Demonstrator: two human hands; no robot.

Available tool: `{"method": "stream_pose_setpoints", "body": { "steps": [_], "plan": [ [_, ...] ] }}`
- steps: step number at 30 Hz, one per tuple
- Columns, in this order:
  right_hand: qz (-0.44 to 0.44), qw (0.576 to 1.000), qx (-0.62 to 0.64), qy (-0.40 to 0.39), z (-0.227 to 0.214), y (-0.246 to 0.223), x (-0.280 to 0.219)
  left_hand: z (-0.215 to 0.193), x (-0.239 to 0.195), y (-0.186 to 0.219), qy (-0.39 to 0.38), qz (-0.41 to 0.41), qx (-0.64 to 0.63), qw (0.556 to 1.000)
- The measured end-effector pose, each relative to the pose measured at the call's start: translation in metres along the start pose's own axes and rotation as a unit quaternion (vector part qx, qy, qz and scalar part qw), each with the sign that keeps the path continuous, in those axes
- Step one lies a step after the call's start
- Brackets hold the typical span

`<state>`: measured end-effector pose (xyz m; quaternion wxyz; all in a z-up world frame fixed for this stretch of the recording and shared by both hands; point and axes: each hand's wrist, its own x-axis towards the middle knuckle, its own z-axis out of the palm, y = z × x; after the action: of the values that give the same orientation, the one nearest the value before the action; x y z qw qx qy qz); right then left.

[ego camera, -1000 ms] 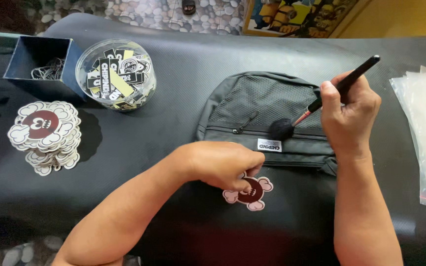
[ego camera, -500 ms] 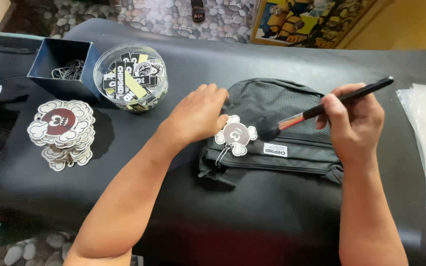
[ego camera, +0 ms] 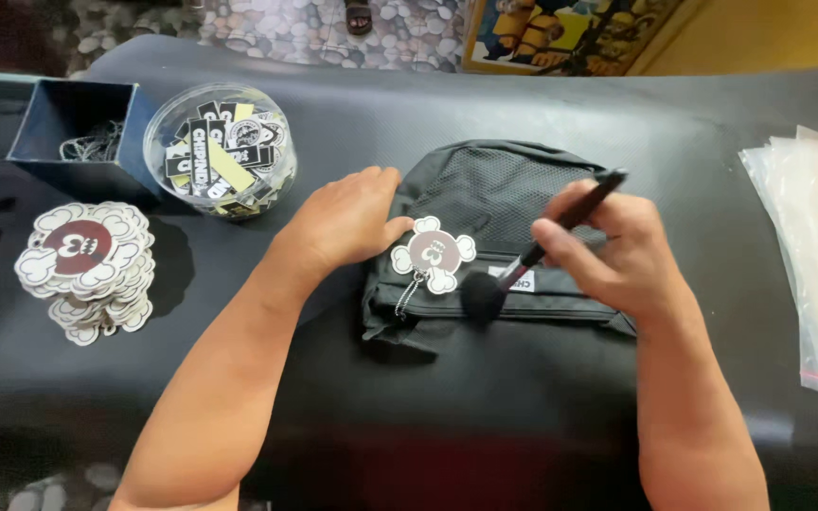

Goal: The person attaches a decorative keychain to a small black bag, then uses a brush to clean the bag's surface. Finally, they place the bag into a clear plastic zip-lock bag and seal it.

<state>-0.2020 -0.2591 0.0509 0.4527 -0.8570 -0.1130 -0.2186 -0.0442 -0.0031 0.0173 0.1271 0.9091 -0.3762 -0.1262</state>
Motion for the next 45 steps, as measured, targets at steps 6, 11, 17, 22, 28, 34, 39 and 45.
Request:
{"method": "stream_pose_setpoints", "body": {
  "steps": [6,11,17,22,28,34,39,45],
  "plan": [
    [0.078,0.841,-0.514,0.153,-0.064,0.038,-0.021,0.000,0.004,0.001,-0.028,-0.037,-0.006,0.999],
    [0.182,0.956,-0.180,0.139,-0.051,-0.011,-0.012,-0.006,0.003,0.006,-0.048,-0.058,-0.011,0.997],
    [0.119,0.807,-0.539,0.211,-0.079,0.030,-0.057,0.004,0.007,-0.002,-0.030,-0.037,0.000,0.999],
    [0.275,0.882,-0.278,0.264,-0.075,-0.026,-0.063,-0.002,0.003,0.003,-0.029,-0.045,0.000,0.999],
    [0.394,0.855,-0.319,0.109,-0.068,-0.018,-0.088,-0.007,-0.011,0.010,-0.010,-0.031,0.024,0.999],
    [0.420,0.823,-0.366,-0.108,-0.073,0.003,-0.107,-0.009,-0.054,0.011,0.109,0.137,0.165,0.971],
    [0.378,0.889,-0.227,-0.120,-0.077,0.009,-0.110,-0.001,-0.105,-0.017,0.112,0.296,0.019,0.948],
    [0.357,0.879,-0.275,-0.154,-0.073,0.013,-0.112,0.018,-0.103,-0.027,0.141,0.317,-0.031,0.937]
  ]
}}
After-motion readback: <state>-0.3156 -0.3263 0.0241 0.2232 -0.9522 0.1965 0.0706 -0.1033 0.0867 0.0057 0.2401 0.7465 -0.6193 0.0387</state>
